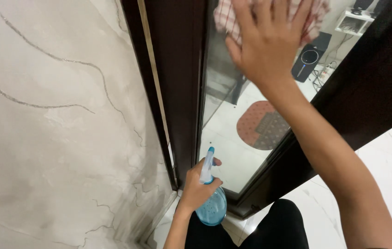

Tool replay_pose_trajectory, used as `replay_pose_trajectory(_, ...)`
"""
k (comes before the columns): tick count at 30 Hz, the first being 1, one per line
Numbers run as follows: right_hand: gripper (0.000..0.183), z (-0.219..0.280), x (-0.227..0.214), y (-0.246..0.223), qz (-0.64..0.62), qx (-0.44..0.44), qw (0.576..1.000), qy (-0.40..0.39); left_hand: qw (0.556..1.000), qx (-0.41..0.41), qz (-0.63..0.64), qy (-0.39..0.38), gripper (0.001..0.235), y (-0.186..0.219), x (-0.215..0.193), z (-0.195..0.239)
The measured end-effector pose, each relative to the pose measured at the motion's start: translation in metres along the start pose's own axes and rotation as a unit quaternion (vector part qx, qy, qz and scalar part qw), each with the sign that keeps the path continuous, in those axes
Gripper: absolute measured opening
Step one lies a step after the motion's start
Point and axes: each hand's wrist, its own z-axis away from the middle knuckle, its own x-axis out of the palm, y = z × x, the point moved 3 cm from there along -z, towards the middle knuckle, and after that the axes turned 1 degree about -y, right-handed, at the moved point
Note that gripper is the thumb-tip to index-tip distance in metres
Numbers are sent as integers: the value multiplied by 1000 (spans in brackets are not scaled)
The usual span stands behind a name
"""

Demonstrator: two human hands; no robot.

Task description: The person sprays cleaner on a glass door or partition and then wipes it with a cloth.

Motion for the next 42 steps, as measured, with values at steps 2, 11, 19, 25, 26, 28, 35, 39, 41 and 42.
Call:
replay_pose_trajectory(2,74,37,42,-18,35,-42,996,76,1000,-8,16,-12,40,6,4,1)
replay_pose_trajectory(11,53,307,178,-61,191,-436,868,-141,999,-22,-30,0,40,-33,-5,22)
replay_pose_trajectory(19,76,100,29,46,91,-79,991,59,1000,26,0,10,37,-9,8,15)
replay_pose_trajectory(25,73,151,53,20,64,0,995,73,999,-51,4,-14,36,15,6,15)
replay_pose_trajectory(26,73,188,77,6,67,-1,995,76,999,-48,5,-14,36,10,4,15)
replay_pose_trajectory(28,70,265,128,-21,29,-34,999,20,999,4,37,4,36,2,-1,16)
replay_pose_trajectory(35,64,280,145,-21,-17,15,999,28,998,40,-44,11,38,3,0,19)
replay_pose_trajectory(39,62,131,41,28,-26,52,985,164,999,33,-25,-2,39,13,6,16)
replay_pose_trajectory(41,64,59,-17,53,14,70,976,207,999,30,-23,-4,39,24,10,13)
replay_pose_trajectory(42,62,28,-34,66,25,75,968,239,1000,17,-22,-11,39,29,13,10)
